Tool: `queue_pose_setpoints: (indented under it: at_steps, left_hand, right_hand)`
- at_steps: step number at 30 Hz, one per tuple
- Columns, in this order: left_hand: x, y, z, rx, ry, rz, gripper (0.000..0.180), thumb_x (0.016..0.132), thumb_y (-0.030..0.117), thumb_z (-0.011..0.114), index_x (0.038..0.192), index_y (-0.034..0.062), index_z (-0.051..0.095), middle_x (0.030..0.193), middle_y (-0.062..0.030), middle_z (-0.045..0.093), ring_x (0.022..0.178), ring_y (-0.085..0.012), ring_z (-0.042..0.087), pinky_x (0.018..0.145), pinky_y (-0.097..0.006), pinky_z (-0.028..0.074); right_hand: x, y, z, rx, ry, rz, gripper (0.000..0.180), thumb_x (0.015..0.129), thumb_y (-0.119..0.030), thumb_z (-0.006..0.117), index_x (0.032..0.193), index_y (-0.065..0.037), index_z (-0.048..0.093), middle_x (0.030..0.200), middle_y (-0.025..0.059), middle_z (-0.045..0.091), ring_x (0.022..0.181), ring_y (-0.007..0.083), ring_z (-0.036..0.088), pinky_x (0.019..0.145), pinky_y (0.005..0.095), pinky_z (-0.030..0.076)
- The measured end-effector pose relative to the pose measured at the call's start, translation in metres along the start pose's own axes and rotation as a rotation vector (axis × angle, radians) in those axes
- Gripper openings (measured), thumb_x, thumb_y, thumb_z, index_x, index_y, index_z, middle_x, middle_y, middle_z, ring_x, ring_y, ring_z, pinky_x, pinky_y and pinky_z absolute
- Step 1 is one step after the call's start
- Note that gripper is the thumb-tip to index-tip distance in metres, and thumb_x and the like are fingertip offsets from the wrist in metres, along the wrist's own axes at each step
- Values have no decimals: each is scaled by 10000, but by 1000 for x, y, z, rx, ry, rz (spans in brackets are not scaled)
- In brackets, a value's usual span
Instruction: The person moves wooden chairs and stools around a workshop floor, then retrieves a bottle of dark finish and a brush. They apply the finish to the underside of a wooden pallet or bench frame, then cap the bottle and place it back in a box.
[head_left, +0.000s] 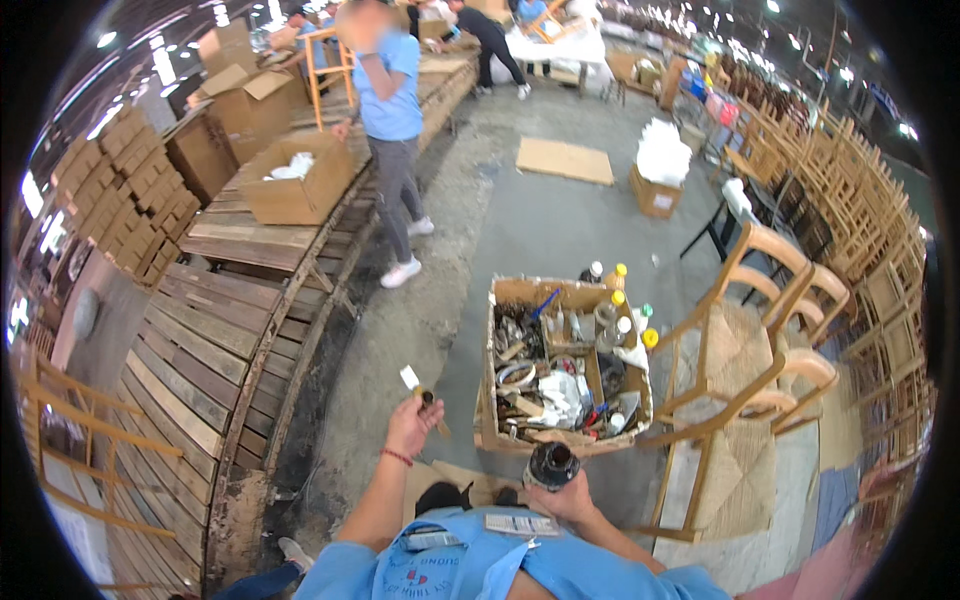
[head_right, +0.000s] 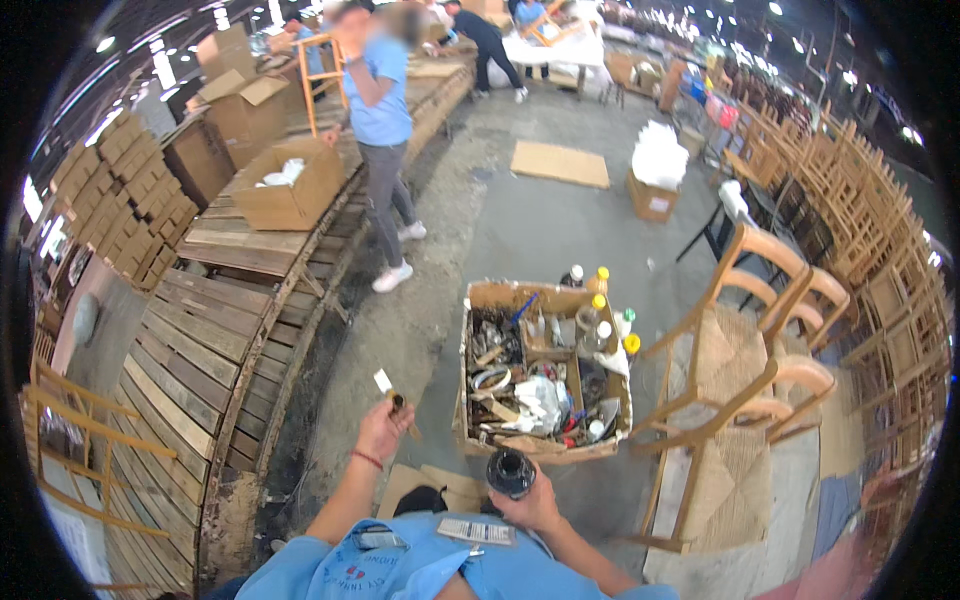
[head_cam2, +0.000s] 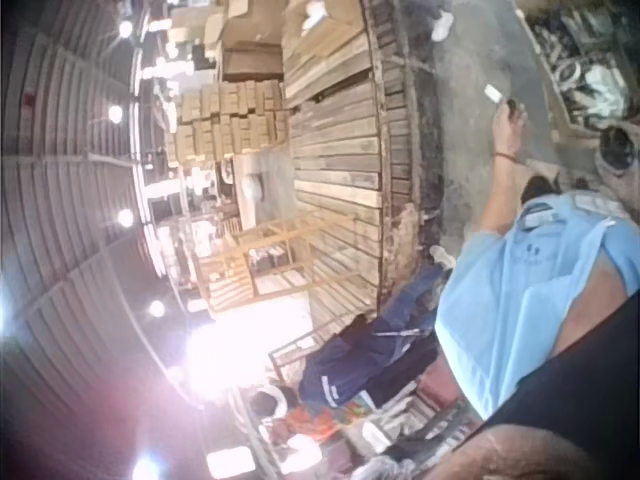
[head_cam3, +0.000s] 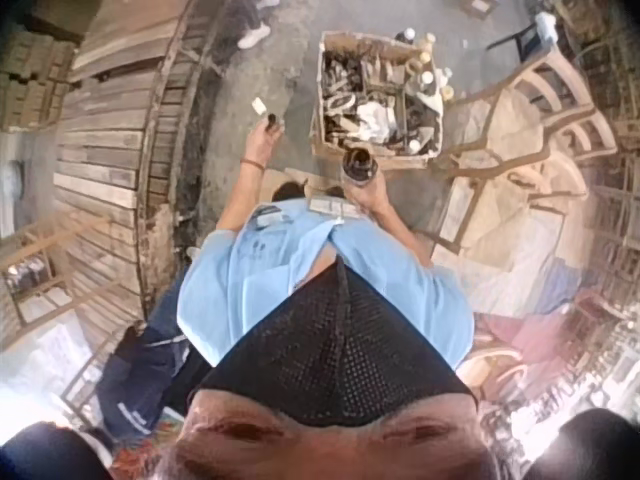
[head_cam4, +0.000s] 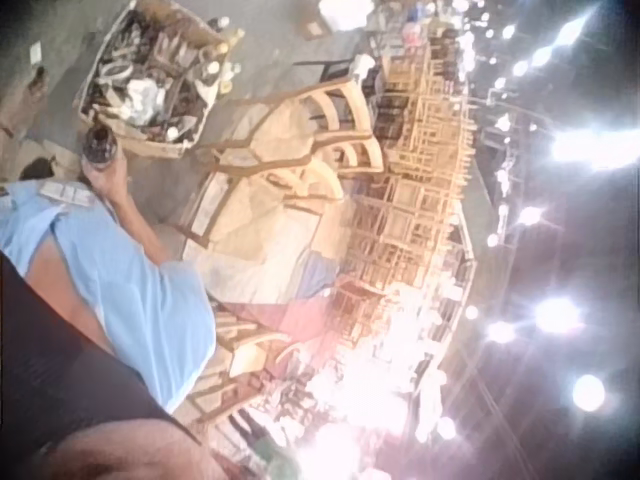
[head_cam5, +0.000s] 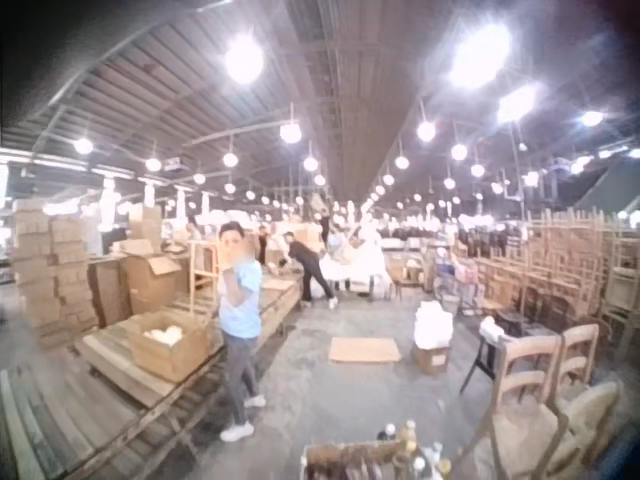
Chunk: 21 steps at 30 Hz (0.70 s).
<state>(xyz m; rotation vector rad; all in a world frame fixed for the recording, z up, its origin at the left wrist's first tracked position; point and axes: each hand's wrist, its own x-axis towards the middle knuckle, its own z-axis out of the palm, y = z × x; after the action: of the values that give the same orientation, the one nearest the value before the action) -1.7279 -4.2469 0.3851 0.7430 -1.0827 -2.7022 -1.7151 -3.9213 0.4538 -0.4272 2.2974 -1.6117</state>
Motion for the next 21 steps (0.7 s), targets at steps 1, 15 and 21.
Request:
queue_pose_setpoints:
  at_steps: [1,15,21]
  left_hand:
    - [15,4,1,27,36,-24,203,983,164,460,1032,2,571,980,-98,635,949,-262,651,808,-395,552]
    - [378,18,65,841,-260,-180,291,938,217,539,933,-51,653,793,-89,663,741,-167,659,665,-299,539]
    - [432,-35,98,1260,-499,-134,287,869,254,604,849,-21,684,759,-169,672,741,-285,659,690,-388,501]
  right_hand:
    - [5,-1,1,49,14,-12,580,658,-194,797,1160,-25,559,1033,126,665,942,213,647,850,342,501]
    - [146,-67,63,-17,406,86,524,647,-91,759,1117,-49,533,1072,122,564,1019,247,559,914,380,444]
    - [203,-104,102,-107,553,16,578,680,-52,745,1177,-54,449,1112,128,542,1042,269,542,915,425,433]
